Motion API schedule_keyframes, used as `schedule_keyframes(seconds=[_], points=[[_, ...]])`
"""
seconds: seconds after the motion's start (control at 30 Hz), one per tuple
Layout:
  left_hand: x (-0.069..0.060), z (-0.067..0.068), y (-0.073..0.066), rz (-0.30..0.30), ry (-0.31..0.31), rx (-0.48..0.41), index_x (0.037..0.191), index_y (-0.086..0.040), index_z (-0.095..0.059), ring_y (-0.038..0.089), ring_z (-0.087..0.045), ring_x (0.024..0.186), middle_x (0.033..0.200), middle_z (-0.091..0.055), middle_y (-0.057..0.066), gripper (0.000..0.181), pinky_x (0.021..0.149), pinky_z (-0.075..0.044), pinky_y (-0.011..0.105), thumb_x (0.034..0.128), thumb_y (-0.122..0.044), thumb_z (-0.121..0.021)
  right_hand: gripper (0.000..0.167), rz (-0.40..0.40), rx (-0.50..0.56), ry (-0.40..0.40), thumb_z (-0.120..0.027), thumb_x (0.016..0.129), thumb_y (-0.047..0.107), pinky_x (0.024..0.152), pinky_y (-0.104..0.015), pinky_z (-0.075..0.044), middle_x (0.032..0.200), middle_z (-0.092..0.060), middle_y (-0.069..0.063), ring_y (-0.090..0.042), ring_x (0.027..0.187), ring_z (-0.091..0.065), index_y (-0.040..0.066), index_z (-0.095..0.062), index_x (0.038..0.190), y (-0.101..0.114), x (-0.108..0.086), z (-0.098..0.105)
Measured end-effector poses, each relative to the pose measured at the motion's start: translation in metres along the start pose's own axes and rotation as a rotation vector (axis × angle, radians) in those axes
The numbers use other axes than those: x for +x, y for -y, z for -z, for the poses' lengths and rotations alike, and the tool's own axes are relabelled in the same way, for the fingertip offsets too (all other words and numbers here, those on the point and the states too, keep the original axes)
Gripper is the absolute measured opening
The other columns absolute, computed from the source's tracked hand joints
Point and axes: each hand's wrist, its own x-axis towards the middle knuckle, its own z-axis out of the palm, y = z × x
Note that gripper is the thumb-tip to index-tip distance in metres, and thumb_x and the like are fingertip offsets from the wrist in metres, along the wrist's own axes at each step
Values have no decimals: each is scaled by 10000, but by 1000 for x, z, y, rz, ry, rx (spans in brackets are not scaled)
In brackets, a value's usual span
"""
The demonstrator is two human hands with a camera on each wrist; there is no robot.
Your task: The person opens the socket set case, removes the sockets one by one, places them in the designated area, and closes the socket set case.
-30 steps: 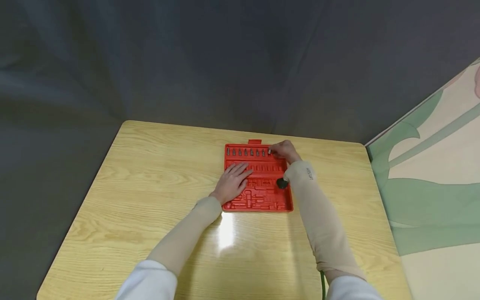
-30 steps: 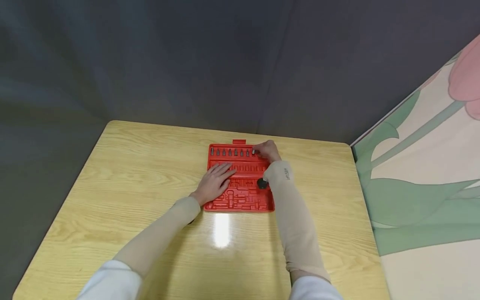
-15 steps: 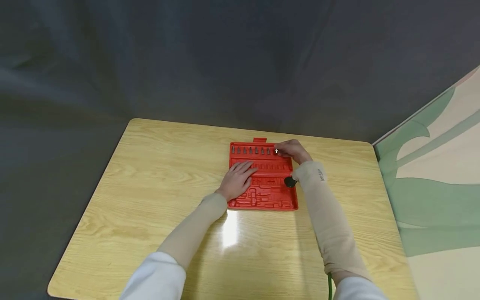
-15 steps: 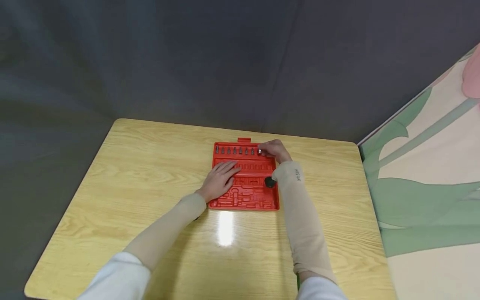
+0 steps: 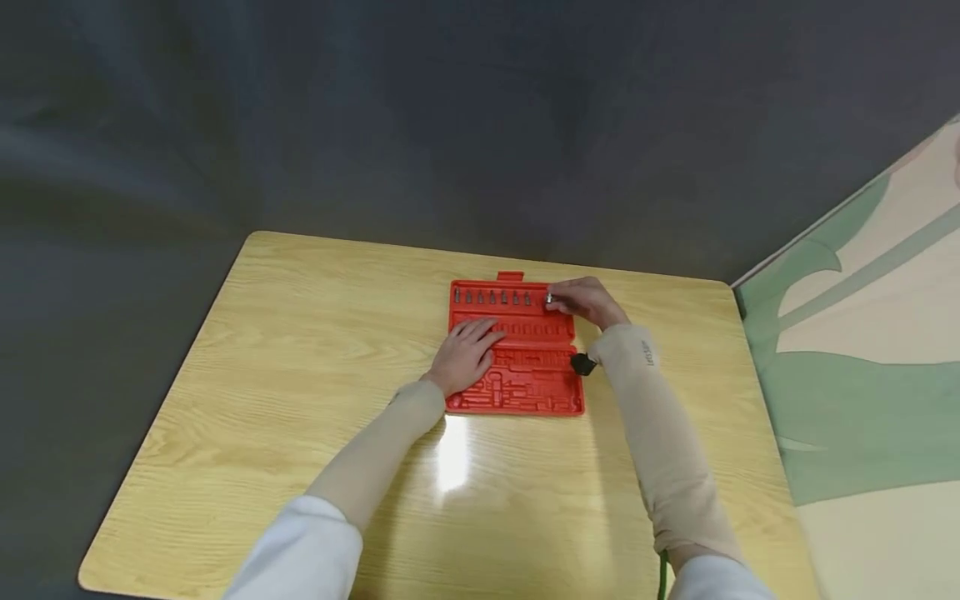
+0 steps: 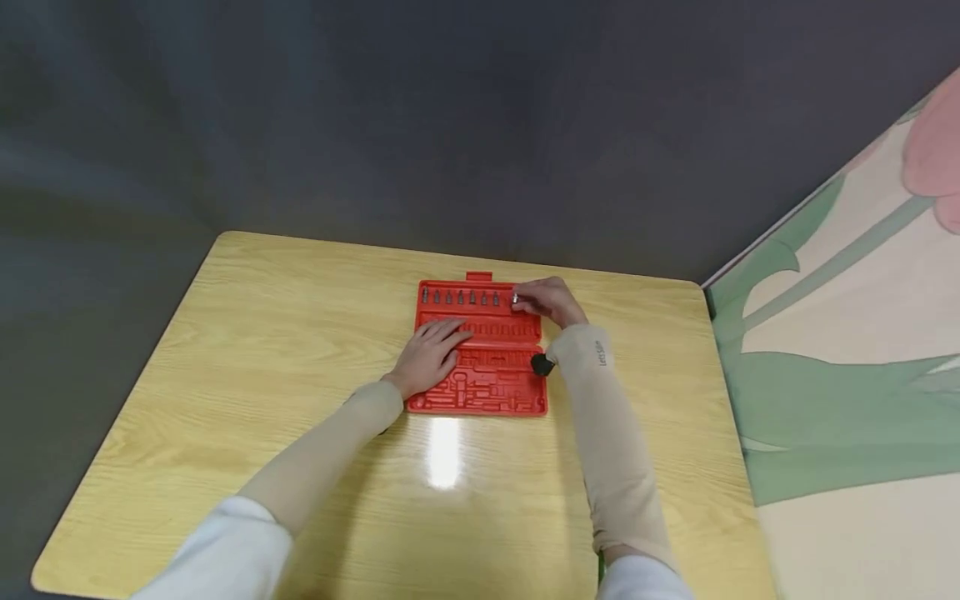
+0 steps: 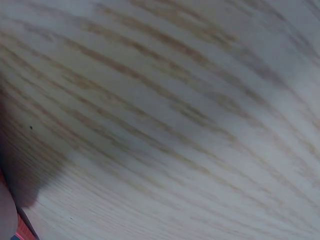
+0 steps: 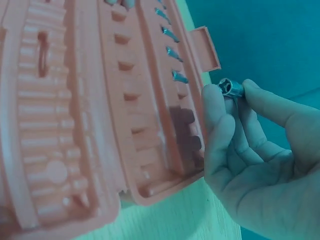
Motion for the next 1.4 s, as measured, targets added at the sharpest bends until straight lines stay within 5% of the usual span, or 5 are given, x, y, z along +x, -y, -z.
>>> schedule_keyframes(seconds=[0.23, 0.43, 0.63, 1.03, 1.4], points=[[-17, 13, 23, 83, -22, 36, 1430, -192, -479, 238, -312, 1383, 1519, -352, 61, 428, 1163, -160, 398, 1008, -254, -452, 417, 25, 21, 44, -653, 929, 126, 733, -272, -550, 859, -720, -137, -153, 707, -692, -74, -578, 1287, 14, 6, -28], [-17, 13, 20, 51, -46, -47, 1427, -163, -485, 268, -328, 1374, 1512, -360, 100, 424, 1161, -170, 420, 1020, -257, -411, 398, 53, 31, -27, -634, 936, 89, 850, -354, -532, 827, -706, -123, -149, 674, -664, -121, -567, 1268, 8, -1, -2], [-19, 13, 19, 71, -56, -44, 1422, -159, -489, 264, -324, 1375, 1508, -364, 95, 424, 1160, -171, 423, 1008, -235, -436, 361, 89, 76, -55, -632, 929, 49, 753, -303, -552, 841, -696, -135, -147, 675, -641, -163, -579, 1216, -4, -4, 19], [-23, 12, 15, 91, -39, -72, 1432, -168, -479, 257, -313, 1383, 1522, -347, 84, 430, 1169, -144, 400, 1014, -253, -429, 369, 78, 28, -132, -618, 934, 33, 745, -274, -567, 839, -716, -113, -143, 707, -679, -149, -562, 1250, -21, 1, 18], [-13, 7, 7, 61, -21, -69, 1449, -177, -458, 247, -298, 1391, 1527, -337, 73, 444, 1173, -131, 395, 1015, -259, -415, 214, 119, -229, -351, -686, 871, 39, 564, -200, -509, 640, -672, -64, -101, 548, -610, -126, -703, 1005, -24, 3, 14]])
